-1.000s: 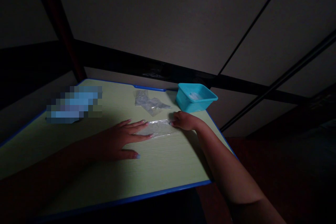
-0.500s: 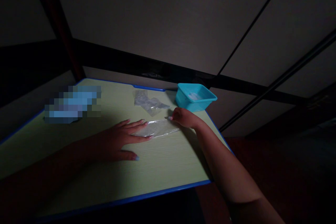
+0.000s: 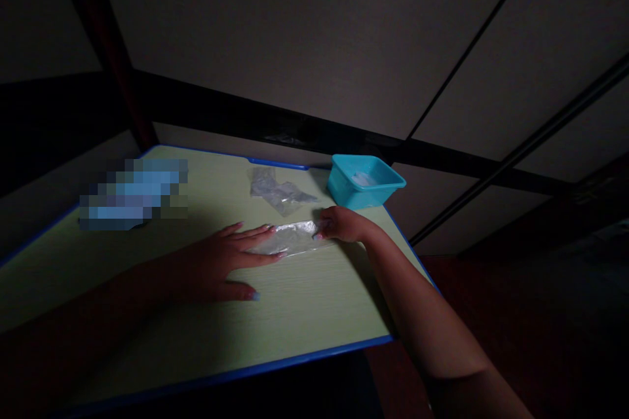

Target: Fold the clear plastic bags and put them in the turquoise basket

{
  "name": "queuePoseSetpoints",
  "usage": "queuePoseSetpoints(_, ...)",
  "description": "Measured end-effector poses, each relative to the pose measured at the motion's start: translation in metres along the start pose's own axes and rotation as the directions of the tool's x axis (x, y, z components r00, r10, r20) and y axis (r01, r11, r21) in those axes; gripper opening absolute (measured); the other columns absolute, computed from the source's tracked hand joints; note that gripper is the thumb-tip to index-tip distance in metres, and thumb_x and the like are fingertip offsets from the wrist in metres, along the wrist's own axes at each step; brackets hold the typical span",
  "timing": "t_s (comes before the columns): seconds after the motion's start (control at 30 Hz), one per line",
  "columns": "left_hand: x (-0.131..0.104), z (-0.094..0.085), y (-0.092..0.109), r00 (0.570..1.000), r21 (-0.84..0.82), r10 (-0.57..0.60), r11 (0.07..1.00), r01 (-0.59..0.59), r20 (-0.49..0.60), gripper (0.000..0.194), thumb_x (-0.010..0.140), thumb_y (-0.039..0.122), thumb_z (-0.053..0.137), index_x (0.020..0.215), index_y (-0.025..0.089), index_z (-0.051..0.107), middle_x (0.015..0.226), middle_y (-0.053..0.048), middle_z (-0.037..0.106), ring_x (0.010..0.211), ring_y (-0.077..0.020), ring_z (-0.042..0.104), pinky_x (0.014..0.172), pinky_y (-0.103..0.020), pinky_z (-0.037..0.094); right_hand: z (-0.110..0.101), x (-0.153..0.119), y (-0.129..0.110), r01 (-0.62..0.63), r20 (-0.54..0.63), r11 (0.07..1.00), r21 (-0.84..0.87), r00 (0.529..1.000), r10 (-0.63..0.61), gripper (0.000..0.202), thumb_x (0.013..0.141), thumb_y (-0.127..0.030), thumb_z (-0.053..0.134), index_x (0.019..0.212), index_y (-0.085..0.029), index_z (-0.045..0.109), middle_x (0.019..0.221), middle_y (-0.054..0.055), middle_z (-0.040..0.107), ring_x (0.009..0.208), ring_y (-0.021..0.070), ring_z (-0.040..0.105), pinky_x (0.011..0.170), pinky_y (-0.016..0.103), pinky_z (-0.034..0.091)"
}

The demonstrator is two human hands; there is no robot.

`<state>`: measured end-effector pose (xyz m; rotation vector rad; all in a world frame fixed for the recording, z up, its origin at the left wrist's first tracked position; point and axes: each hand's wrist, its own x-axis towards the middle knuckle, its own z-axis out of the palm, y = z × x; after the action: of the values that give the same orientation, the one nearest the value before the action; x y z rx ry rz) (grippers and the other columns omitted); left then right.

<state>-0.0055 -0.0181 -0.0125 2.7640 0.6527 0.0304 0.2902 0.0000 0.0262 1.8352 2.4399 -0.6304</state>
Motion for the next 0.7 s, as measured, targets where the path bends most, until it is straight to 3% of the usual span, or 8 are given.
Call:
queuePoseSetpoints(0.27, -0.0010, 0.0014, -0.0006, 1.000, -0.015, 0.004, 1.000, -0.004, -0.005, 0.067, 0.086, 0.066, 0.049, 0.145, 0.041, 0.030, 0.158, -0.007, 0.008, 0.145, -0.0340, 0.015, 0.113, -0.060, 0.014, 0.0028, 0.0018, 0.0017, -0.014, -0.088, 0.998, 0.066, 0.996, 0.020, 0.023, 0.090, -0.034, 0.057, 0.088, -0.011, 0.060, 0.075, 0.002, 0.060, 0.063, 0.0101, 0.046, 0.055, 0.021, 0.032)
queuePoseSetpoints(0.53, -0.0007, 0.0007, 0.0002, 1.000, -0.023, 0.006, 1.000, -0.006, -0.005, 0.067, 0.086, 0.066, 0.048, 0.145, 0.043, 0.028, 0.159, -0.006, 0.007, 0.145, -0.0338, 0.015, 0.113, -0.060, 0.013, 0.0031, 0.0036, -0.0021, -0.160, -0.162, 0.987, 0.029, 0.973, 0.162, 0.010, 0.086, -0.020, 0.061, 0.081, -0.013, 0.064, 0.071, 0.004, 0.065, 0.060, 0.0110, 0.052, 0.053, 0.021, 0.031)
queuePoseSetpoints(0.7, -0.0014, 0.0013, 0.0000, 1.000, -0.031, 0.007, 0.999, -0.007, -0.021, 0.066, 0.085, 0.066, 0.050, 0.144, 0.042, 0.031, 0.158, -0.005, 0.008, 0.144, -0.0340, 0.016, 0.113, -0.059, 0.012, 0.0029, 0.0032, -0.0013, -0.174, -0.153, 0.983, 0.052, 0.972, 0.180, 0.012, 0.088, -0.024, 0.060, 0.084, -0.013, 0.065, 0.065, 0.002, 0.065, 0.055, 0.0103, 0.053, 0.052, 0.021, 0.033)
